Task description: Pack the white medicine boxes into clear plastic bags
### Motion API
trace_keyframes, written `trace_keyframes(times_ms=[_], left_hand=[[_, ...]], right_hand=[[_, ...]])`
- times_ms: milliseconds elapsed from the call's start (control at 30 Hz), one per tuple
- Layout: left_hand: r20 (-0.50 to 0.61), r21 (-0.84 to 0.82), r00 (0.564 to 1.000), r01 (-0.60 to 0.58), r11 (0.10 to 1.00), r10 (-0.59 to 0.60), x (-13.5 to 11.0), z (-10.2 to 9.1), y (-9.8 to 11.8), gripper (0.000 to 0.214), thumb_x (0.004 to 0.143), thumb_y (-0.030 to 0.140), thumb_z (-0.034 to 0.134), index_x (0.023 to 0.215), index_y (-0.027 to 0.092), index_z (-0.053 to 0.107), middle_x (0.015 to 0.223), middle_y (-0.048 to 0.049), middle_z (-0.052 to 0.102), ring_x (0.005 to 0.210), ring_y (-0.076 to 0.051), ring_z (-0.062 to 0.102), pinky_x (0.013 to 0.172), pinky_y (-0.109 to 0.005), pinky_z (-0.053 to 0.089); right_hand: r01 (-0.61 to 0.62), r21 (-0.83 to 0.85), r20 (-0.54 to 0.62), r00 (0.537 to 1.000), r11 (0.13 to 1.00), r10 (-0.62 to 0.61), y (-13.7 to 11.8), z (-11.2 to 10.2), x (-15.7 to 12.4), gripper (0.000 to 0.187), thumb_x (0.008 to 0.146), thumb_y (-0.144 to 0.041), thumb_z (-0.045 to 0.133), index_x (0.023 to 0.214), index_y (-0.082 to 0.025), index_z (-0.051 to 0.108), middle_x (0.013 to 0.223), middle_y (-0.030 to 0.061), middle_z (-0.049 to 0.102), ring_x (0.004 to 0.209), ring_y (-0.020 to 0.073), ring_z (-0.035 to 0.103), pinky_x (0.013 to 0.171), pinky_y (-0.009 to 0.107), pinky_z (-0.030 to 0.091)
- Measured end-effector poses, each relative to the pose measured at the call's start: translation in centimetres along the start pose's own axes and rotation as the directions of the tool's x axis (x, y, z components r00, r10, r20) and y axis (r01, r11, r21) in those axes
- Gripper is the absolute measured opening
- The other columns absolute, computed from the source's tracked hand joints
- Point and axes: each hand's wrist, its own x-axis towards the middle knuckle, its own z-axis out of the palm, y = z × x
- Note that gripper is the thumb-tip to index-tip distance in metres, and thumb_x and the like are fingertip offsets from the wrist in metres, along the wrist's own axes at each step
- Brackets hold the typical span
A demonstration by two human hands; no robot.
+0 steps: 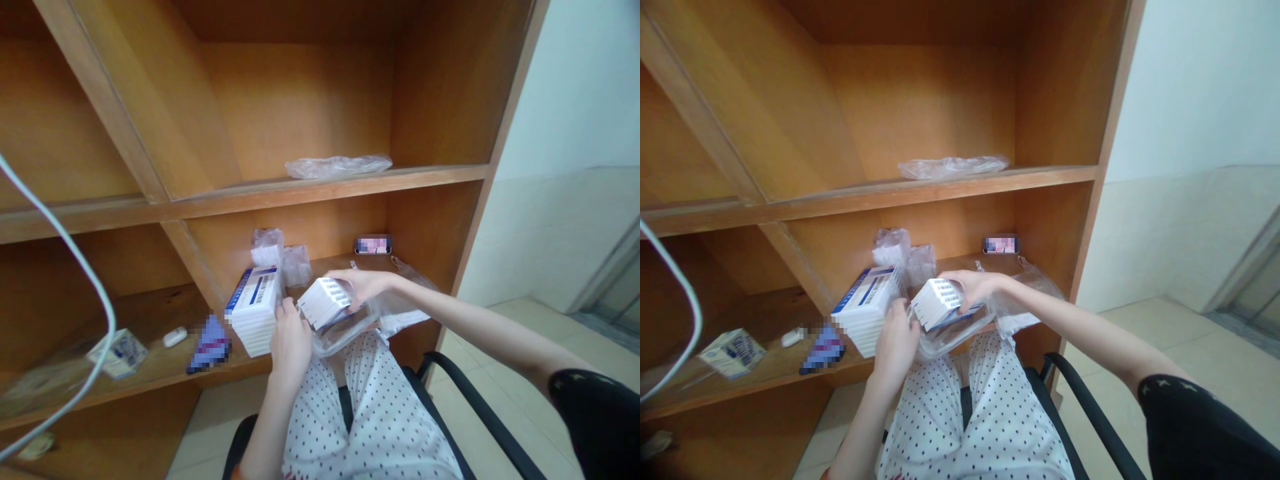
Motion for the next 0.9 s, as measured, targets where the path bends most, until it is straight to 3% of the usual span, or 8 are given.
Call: trace_keyframes(times_ms=[167,300,533,700,900], left_hand=[[-0.103,0.037,0.995,0.002,0.999,0.002,-0.4,-1.0,0.9,0.037,0.085,0.014,0.039,0.122,0.014,0.040,0.115,-0.0168,0.054,0.092,-0.026,0.062,0.073,-0.036,0.048],[-0.173,0.010,0.984,-0.039,0.999,0.040,-0.1,-1.7,0.9,0.032,0.084,0.015,0.041,0.116,0.014,0.046,0.112,-0.0144,0.056,0.093,-0.027,0.061,0.074,-0.037,0.048],[-0.256,-0.026,0.966,-0.048,0.999,0.040,0.0,-2.4,0.8,0.024,0.083,0.016,0.042,0.103,0.016,0.055,0.108,-0.0130,0.058,0.089,-0.026,0.061,0.076,-0.038,0.047],[-0.291,-0.143,0.952,-0.138,0.980,0.091,0.5,-2.3,0.4,0.028,0.078,0.004,0.037,0.097,0.016,0.054,0.098,-0.0105,0.062,0.092,-0.024,0.060,0.080,-0.035,0.046],[-0.304,-0.137,0.946,-0.155,0.978,0.108,0.5,-2.4,1.0,0.024,0.081,0.007,0.037,0.088,0.020,0.056,0.094,-0.0069,0.063,0.086,-0.023,0.060,0.076,-0.035,0.044]], right_hand=[[0.020,-0.032,0.160,0.987,0.999,-0.015,0.5,-0.3,1.2,0.075,0.054,-0.021,0.075,0.122,-0.018,0.044,0.122,0.0066,0.052,0.111,0.0231,0.049,0.095,0.032,0.040],[-0.019,-0.114,0.233,0.972,0.993,0.045,0.2,0.1,2.5,0.070,0.053,-0.018,0.074,0.117,-0.017,0.047,0.118,0.0056,0.054,0.107,0.0229,0.051,0.092,0.031,0.041],[-0.056,-0.232,0.235,0.965,0.971,0.112,-0.9,0.5,3.2,0.065,0.052,-0.019,0.075,0.112,-0.017,0.049,0.115,0.0054,0.056,0.104,0.0224,0.052,0.088,0.030,0.041],[-0.028,-0.280,0.160,0.984,0.959,0.075,-1.7,0.6,1.5,0.073,0.056,-0.025,0.075,0.122,-0.019,0.044,0.120,0.0063,0.054,0.104,0.0225,0.052,0.088,0.031,0.041],[-0.007,-0.374,0.158,0.985,0.927,0.072,-2.7,0.7,-0.1,0.075,0.058,-0.030,0.075,0.125,-0.020,0.042,0.119,0.0075,0.054,0.105,0.0239,0.051,0.089,0.034,0.038]])
